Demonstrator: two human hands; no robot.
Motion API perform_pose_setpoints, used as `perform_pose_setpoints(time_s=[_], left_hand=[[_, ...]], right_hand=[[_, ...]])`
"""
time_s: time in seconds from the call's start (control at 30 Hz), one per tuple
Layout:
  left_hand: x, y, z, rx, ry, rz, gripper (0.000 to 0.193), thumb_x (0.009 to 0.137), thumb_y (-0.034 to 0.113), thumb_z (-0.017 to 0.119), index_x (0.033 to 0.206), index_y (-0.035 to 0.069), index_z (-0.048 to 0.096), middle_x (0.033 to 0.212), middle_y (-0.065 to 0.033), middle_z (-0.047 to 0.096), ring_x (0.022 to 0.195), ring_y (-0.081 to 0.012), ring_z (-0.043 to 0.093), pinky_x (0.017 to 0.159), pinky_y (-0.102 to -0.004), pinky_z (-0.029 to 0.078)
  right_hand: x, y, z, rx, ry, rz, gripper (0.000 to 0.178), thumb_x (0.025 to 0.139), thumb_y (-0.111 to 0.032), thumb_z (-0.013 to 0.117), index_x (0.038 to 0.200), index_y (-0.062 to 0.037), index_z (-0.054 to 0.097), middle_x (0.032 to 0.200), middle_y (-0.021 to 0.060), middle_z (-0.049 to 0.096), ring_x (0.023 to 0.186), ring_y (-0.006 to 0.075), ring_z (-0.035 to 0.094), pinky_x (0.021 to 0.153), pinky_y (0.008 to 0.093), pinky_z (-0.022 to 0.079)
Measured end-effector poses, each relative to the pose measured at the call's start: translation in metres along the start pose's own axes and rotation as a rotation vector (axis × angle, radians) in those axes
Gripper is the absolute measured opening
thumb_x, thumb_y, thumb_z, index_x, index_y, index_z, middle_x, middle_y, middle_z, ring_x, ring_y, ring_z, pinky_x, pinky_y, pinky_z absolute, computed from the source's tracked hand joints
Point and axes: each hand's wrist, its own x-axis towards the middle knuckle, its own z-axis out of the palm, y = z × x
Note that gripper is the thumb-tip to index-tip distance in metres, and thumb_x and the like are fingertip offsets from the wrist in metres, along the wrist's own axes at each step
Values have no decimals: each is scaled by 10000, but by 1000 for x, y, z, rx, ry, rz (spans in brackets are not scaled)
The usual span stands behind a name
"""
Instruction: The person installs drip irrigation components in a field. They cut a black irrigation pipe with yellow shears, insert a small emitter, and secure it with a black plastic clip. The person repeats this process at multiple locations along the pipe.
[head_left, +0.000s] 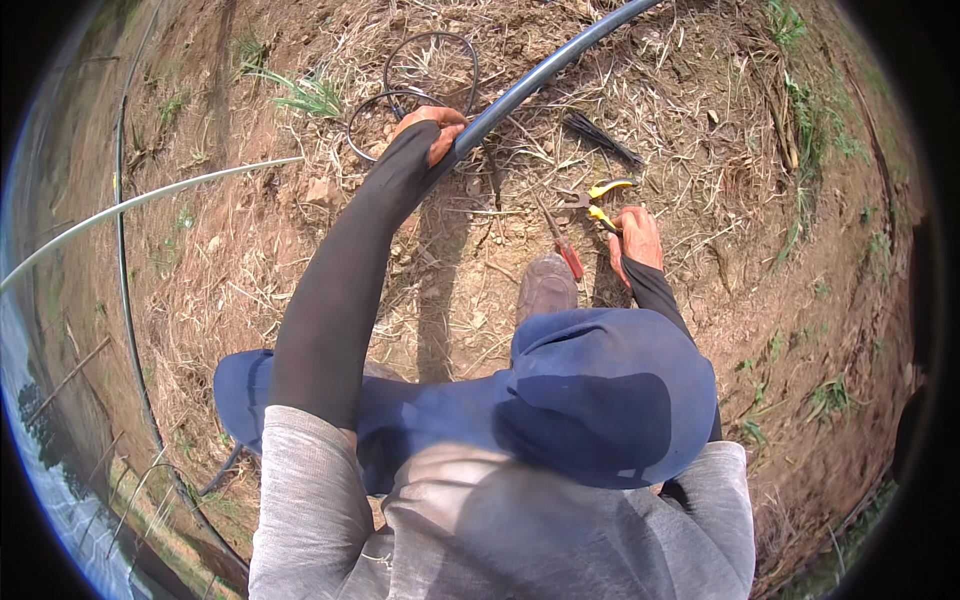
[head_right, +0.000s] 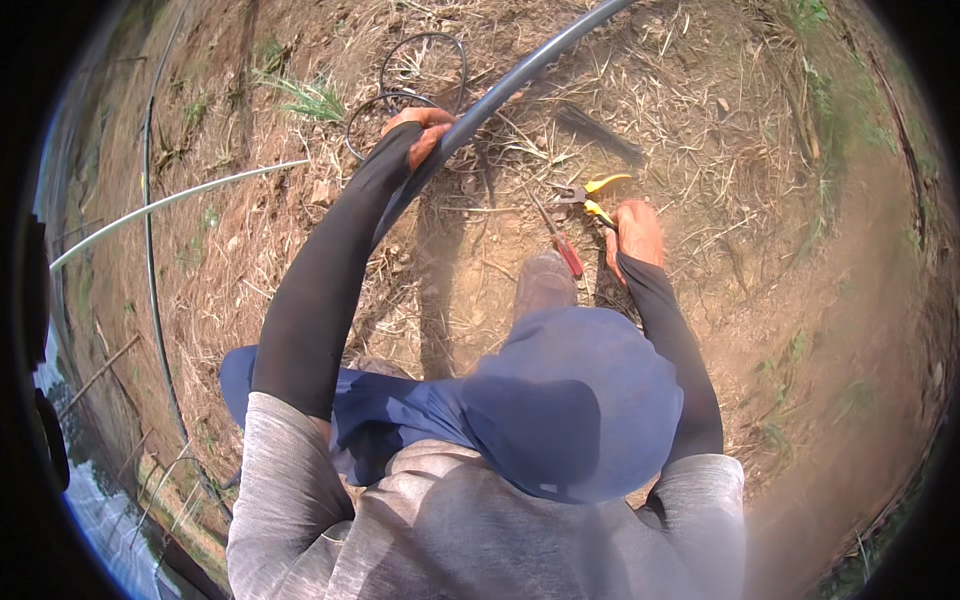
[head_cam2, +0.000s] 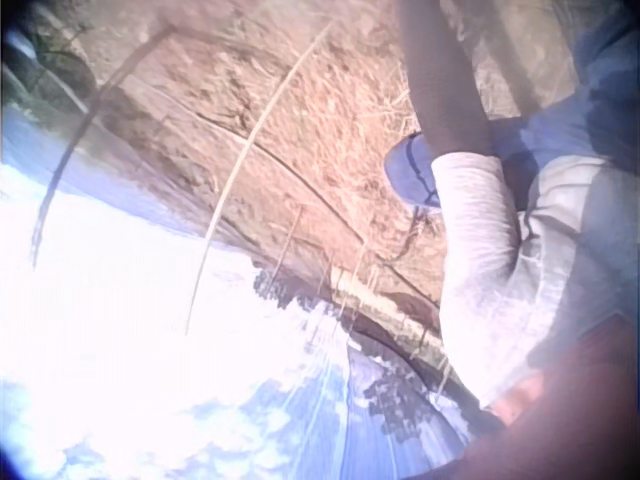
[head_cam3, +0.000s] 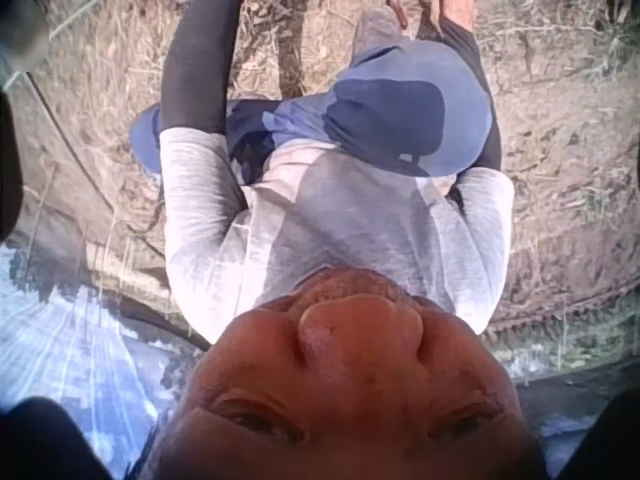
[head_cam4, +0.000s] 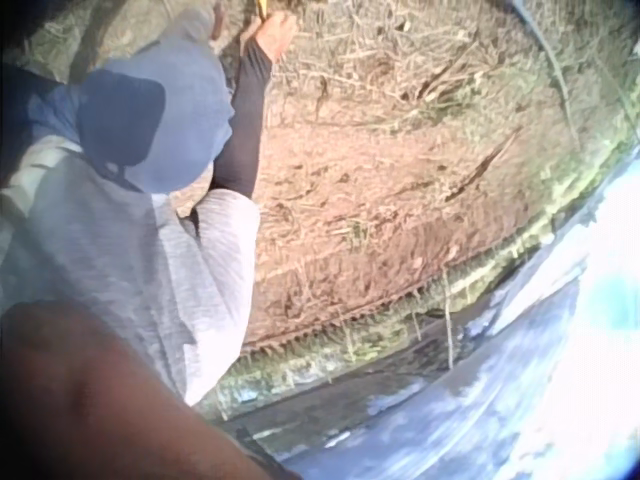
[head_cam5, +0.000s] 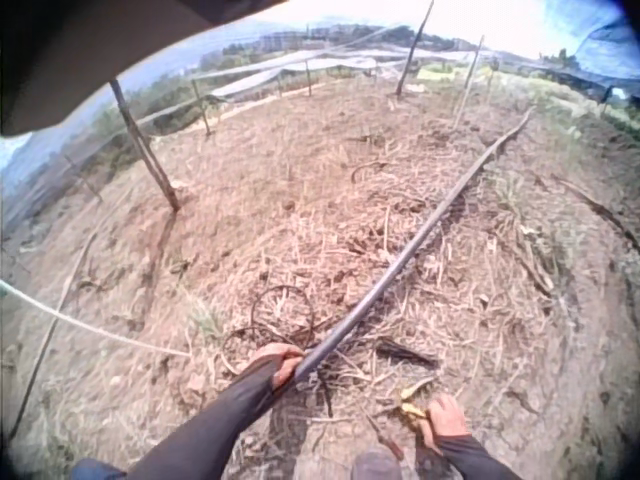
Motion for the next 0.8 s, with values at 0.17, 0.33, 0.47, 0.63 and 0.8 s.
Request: perform_pose_setpoints(time_s=[0.17, 0.33, 0.47, 0.63, 0.8], left_hand=[[24, -1, -4, 552, -260, 151, 320, 914, 293, 539, 1212, 311, 654, 884, -102, 713, 814, -268, 694, 752, -405, 532], [32, -1, -9, 751, -212, 391, 267, 916, 278, 532, 1149, 273, 664, 833, -113, 698, 795, -305, 692, 704, -427, 535], [32, -8, -17, 763, -175, 299, 262, 936, 326, 511, 1137, 266, 668, 838, -139, 686, 784, -311, 684, 668, -435, 528], [-7, -7, -69, -15, 137, 47, 150, 914, 174, 581, 1050, 130, 629, 644, -75, 643, 490, -152, 581, 496, -326, 471], [-41, -16, -101, -547, 76, 53, 273, 904, 123, 463, 1143, 10, 534, 926, -133, 695, 667, -143, 657, 589, -277, 510]], right_hand=[[-38, -10, -12, 386, 33, 196, 171, 814, -142, 641, 901, -8, 580, 1403, 264, 405, 1319, 380, 380, 1082, 461, 302], [-83, -31, -20, 1776, 4, 436, 221, 747, -158, 653, 906, -68, 528, 1428, 267, 377, 1415, 364, 300, 1131, 493, 287], [-71, -90, -71, 2023, -118, 410, 237, 706, -157, 642, 874, -82, 493, 1396, 264, 401, 1383, 380, 355, 1126, 517, 301], [-54, -108, -79, 2063, -149, 259, 247, 659, -178, 631, 804, -104, 445, 1321, 258, 457, 1324, 415, 433, 1110, 548, 323], [-19, -100, -69, 1656, -348, 91, 214, 688, -169, 650, 802, -103, 483, 1289, 196, 493, 1233, 343, 502, 1067, 498, 344]])
